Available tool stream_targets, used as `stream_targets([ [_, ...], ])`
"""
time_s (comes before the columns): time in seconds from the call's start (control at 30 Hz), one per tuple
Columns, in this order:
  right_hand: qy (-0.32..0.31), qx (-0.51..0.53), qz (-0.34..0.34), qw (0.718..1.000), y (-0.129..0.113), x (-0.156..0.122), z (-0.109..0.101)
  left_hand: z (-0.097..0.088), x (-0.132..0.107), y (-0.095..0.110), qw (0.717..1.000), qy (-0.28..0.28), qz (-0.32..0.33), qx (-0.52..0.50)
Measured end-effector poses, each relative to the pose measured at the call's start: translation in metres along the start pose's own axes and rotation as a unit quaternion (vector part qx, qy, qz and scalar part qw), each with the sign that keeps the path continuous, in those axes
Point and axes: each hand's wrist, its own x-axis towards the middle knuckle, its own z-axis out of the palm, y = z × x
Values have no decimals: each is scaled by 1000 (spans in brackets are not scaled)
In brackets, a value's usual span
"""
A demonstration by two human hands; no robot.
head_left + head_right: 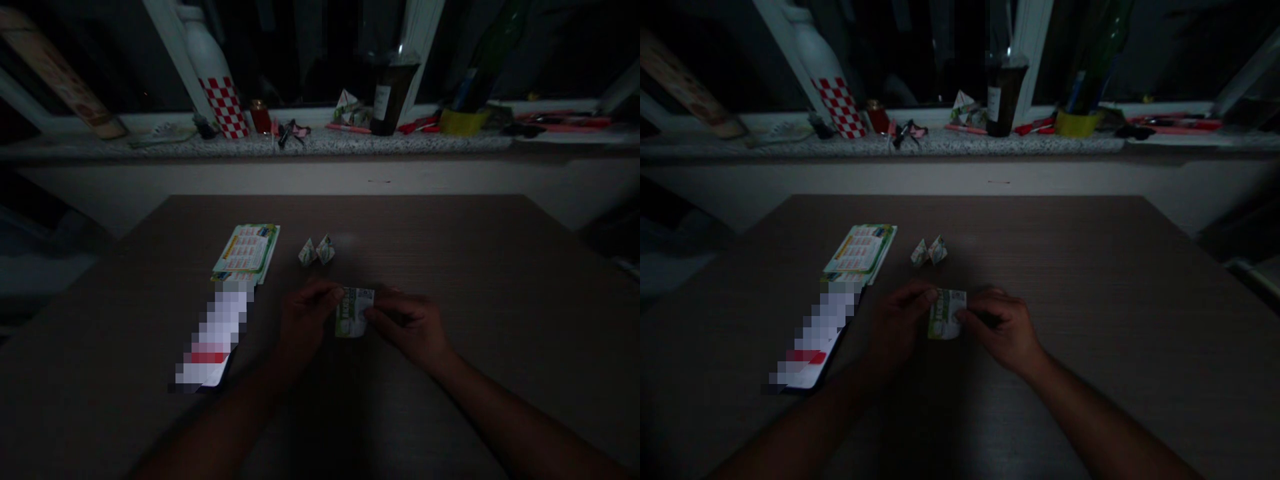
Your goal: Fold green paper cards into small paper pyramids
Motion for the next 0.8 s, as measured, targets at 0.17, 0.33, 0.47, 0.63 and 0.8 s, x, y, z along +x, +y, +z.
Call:
stream_targets([
  [0.17, 1, -1, 4, 1000, 1, 3, -1, 2, 2, 1, 1000, 12, -22, -5],
  [0.33, -4, 37, 64, 997, 4, 0, 3, 3, 1, 4, 999, 27, -47, -5],
  [0.47, -37, 63, 87, 994, 6, -3, 6, 2, 1, 1, 997, 36, -59, -40],
  [0.63, -34, 24, 49, 998, 2, -1, 4, 3, 4, -3, 993, 46, -72, -78],
  [0.8, -26, 21, 55, 998, 2, -2, 5, 5, 4, -5, 987, 60, -101, -113],
])
